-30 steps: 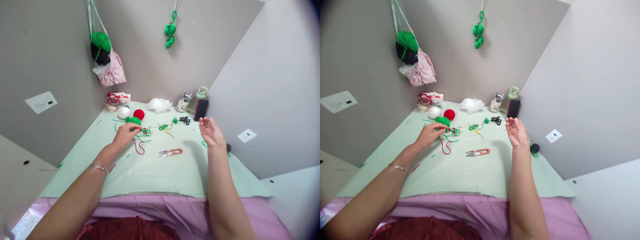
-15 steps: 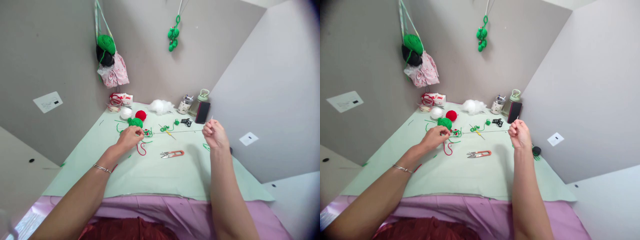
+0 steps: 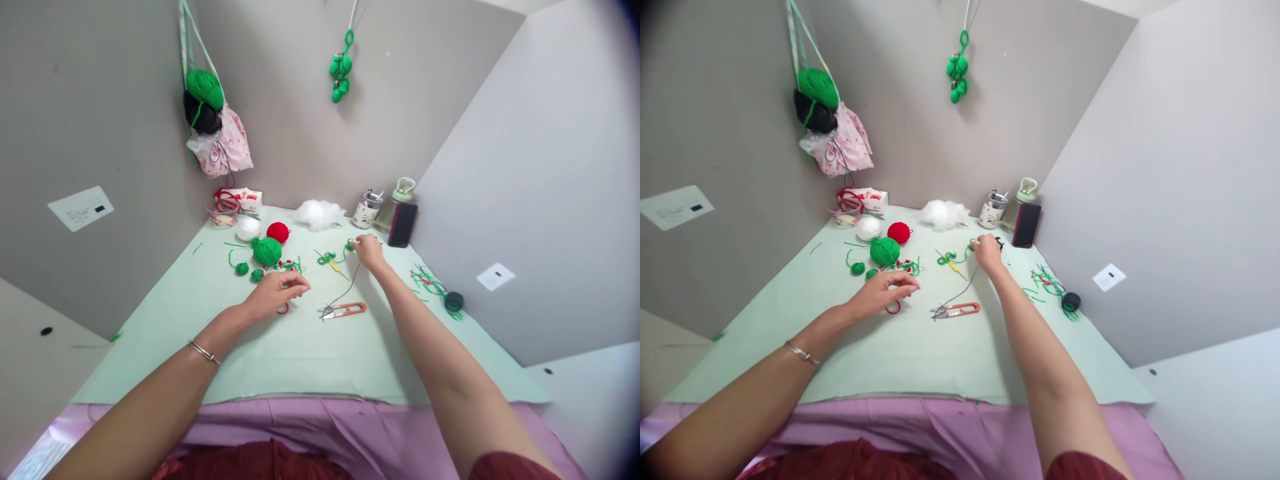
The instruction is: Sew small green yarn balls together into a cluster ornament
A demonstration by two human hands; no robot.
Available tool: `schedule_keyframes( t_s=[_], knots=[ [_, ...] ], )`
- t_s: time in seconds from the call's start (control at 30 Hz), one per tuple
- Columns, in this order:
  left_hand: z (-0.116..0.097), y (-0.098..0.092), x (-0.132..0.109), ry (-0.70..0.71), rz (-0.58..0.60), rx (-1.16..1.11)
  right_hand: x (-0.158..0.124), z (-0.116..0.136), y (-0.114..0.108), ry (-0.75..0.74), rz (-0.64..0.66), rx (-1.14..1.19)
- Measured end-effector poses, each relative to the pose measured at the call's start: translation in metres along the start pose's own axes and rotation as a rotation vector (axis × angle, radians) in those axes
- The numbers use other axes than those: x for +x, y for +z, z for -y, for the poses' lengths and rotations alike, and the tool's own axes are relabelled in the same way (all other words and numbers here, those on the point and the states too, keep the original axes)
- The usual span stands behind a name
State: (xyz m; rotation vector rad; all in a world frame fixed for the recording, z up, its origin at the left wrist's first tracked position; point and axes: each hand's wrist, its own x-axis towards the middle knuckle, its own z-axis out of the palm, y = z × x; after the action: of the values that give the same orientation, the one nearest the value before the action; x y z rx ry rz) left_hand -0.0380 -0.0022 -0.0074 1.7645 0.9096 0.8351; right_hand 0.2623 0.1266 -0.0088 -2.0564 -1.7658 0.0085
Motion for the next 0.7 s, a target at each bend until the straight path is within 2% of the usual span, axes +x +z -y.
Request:
schedule_keyframes(
  t_s=[0.1, 0.23, 0.3, 0.4, 0.43, 0.47, 0.53, 0.6, 0.7],
  knots=[
    [0.002, -0.001, 0.002, 0.026, -0.068, -0.019, 0.004, 0.007, 0.009, 0.075, 0.01, 0.092],
    [0.0, 0.001, 0.001, 0.059, -0.155, -0.084, -0.006, 0.016, -0.002, 0.095, 0.047, 0.295],
    [-0.003, 0.004, -0.001, 0.091, -0.253, -0.102, -0.021, 0.025, -0.013, 0.069, 0.11, 0.434],
    [-0.008, 0.008, -0.004, 0.153, -0.379, -0.126, -0.057, 0.044, -0.028, -0.004, 0.233, 0.662],
    [-0.009, 0.009, -0.005, 0.165, -0.394, -0.142, -0.072, 0.052, -0.031, -0.016, 0.338, 0.908],
    [-0.01, 0.01, -0.006, 0.167, -0.393, -0.165, -0.086, 0.06, -0.034, -0.025, 0.437, 1.104],
    [-0.01, 0.012, -0.005, 0.136, -0.358, -0.233, -0.113, 0.075, -0.036, -0.04, 0.556, 1.253],
    [-0.009, 0.013, -0.004, 0.079, -0.309, -0.318, -0.131, 0.088, -0.036, -0.079, 0.559, 1.234],
    [-0.006, 0.013, 0.0, 0.027, -0.275, -0.429, -0.144, 0.1, -0.038, -0.13, 0.466, 1.117]
  ],
)
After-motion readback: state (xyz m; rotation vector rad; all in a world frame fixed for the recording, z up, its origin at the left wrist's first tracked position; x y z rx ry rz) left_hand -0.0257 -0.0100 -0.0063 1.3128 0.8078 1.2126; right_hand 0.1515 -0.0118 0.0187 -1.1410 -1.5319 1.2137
